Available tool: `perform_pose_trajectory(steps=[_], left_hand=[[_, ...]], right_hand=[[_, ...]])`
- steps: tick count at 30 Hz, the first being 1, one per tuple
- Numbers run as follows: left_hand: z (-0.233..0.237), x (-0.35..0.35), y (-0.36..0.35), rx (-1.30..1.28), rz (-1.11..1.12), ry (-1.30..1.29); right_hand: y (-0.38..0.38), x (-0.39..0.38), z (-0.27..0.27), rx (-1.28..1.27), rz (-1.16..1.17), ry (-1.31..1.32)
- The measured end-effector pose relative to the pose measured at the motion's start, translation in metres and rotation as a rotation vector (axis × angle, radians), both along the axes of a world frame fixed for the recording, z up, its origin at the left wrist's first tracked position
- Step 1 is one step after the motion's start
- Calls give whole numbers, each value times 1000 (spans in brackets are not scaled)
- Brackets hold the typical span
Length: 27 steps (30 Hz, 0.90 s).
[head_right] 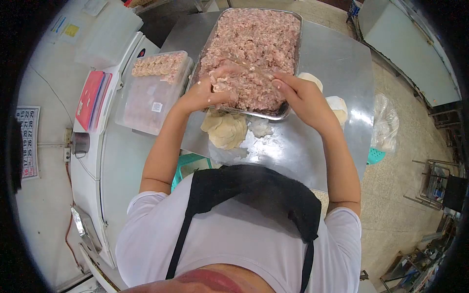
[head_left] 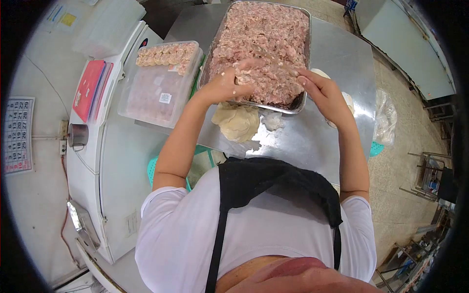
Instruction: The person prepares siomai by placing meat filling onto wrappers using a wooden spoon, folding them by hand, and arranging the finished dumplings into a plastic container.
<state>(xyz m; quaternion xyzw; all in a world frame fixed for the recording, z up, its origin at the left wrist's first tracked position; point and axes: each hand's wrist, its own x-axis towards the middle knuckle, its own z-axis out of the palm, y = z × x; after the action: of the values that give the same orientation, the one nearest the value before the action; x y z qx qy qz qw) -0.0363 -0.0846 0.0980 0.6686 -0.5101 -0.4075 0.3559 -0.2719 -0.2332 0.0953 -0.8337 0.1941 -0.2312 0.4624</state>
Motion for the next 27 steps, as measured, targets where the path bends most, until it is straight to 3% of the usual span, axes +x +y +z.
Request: perform_pose_trajectory(steps=[1,4,7,11,13,16,18,20,21,24,25,26,27], left_hand=[[5,-5,1,-211,10,-173],[2,-8,-9,-418,-46,-88],[-10,10,-18,-392,-250,-146],[-30,13,-14,-182,-145,-404],[-38,16,-19,-149,33,-274],[-33,18,-18,-52,176,-222],[-37,17,-17,-81,173,-186],[-37,17,-12,-118,164,-151],[-32,19,-4,-40,181,-59],[2,13,17,35,156,32],[10,9,21,24,129,32],[5,12,19,13,125,36],[-3,16,15,-332,73,-156]], right_hand=[[2,-1,4,-1,4,1],[11,-4,14,138,163,151],[23,6,-6,52,232,231],[2,8,-19,-49,302,170],[0,8,-1,-552,-13,355],[30,18,-2,-657,-94,112],[26,26,-27,-747,-36,216],[-4,28,-57,-824,-100,547],[-15,26,-66,-637,-84,576],[-7,7,-29,-551,-81,662],[-3,2,-18,-419,-123,504],[2,-2,-5,-429,-128,507],[10,-4,8,-227,-80,331]])
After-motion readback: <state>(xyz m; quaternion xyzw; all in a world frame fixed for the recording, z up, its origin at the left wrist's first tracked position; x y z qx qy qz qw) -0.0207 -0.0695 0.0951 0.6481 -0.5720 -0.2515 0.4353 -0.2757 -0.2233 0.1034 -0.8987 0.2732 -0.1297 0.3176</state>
